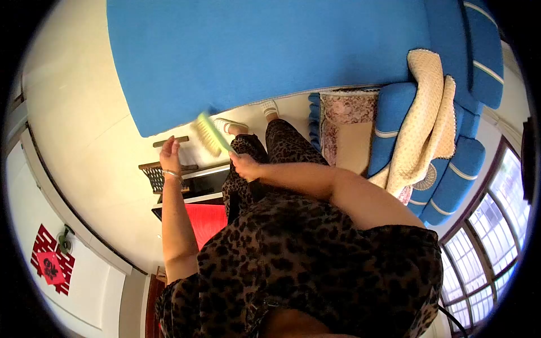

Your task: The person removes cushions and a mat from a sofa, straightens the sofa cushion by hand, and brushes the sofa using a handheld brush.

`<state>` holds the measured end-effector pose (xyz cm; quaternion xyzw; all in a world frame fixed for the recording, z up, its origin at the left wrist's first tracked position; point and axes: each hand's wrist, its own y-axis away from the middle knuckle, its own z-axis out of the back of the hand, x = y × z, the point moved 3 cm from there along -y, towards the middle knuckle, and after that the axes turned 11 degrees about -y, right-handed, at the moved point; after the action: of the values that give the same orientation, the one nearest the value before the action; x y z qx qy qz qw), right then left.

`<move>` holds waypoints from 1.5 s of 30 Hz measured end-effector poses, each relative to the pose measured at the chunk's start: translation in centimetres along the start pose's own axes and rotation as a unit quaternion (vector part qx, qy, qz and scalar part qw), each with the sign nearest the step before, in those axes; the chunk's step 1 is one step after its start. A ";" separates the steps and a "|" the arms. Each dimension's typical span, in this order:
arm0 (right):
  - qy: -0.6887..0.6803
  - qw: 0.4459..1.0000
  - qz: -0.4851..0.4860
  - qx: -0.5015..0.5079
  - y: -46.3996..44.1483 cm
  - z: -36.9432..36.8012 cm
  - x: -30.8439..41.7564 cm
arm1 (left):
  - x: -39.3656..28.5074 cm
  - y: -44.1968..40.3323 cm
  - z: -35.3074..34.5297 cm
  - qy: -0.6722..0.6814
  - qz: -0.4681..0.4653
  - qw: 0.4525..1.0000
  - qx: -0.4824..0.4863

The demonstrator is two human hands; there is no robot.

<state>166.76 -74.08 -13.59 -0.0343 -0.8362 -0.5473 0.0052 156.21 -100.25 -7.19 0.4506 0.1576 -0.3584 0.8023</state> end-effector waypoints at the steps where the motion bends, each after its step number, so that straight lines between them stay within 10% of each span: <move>1: 0.150 0.988 -0.012 0.037 2.8 0.2 3.6 | 0.7 -0.2 0.9 -0.018 -0.015 1.000 0.000; 5: 0.135 0.966 0.206 -0.077 10.0 5.6 14.2 | 4.9 0.2 1.6 0.042 0.015 0.999 -0.022; 8: 0.245 0.838 0.341 -0.348 6.5 16.8 18.7 | 7.9 1.1 0.9 0.011 0.032 0.999 0.004; 11: -0.089 0.837 0.357 -0.405 4.5 25.9 21.6 | 6.2 3.4 -0.5 -0.033 0.026 0.999 0.027; 15: -0.471 0.745 0.380 -0.282 -1.1 19.4 20.3 | 8.5 4.0 -0.8 -0.010 0.043 0.994 0.100; 21: 0.079 0.962 0.191 -0.177 -14.4 -10.5 7.4 | 13.4 3.8 6.0 0.040 0.068 0.986 0.144; 25: 0.566 0.818 0.102 0.019 -13.0 -25.0 6.3 | 19.7 3.9 12.7 0.108 0.087 0.985 0.101; 27: 0.574 0.811 0.111 0.037 -10.3 -27.8 9.5 | 23.2 3.4 15.7 0.113 0.102 0.985 0.085; 30: 0.320 0.903 0.268 -0.102 -11.2 -23.5 14.0 | 26.0 2.7 19.1 0.145 0.127 0.980 0.040; 34: 0.049 0.847 0.452 -0.274 -7.6 -11.7 22.6 | 28.1 0.9 20.4 0.160 0.122 0.979 0.044; 38: -0.327 0.775 0.405 -0.357 -8.8 -0.3 24.7 | 25.9 -1.1 20.1 0.181 0.083 0.978 0.058; 42: -0.461 0.775 0.289 -0.320 -10.8 -13.6 27.0 | 22.5 -2.4 19.8 0.183 0.072 0.976 0.091; 44: -0.261 0.845 0.278 -0.375 -19.0 -19.3 24.5 | 20.9 -3.1 20.4 0.166 0.070 0.979 0.098; 45: -0.286 0.785 0.366 -0.411 -24.4 -22.6 22.3 | 19.6 -3.6 21.0 0.159 0.064 0.981 0.096</move>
<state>142.30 -103.35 -25.81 -0.4917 -0.4204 -0.7610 -0.0491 165.74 -127.52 -9.23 0.5861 0.2189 -0.2437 0.7411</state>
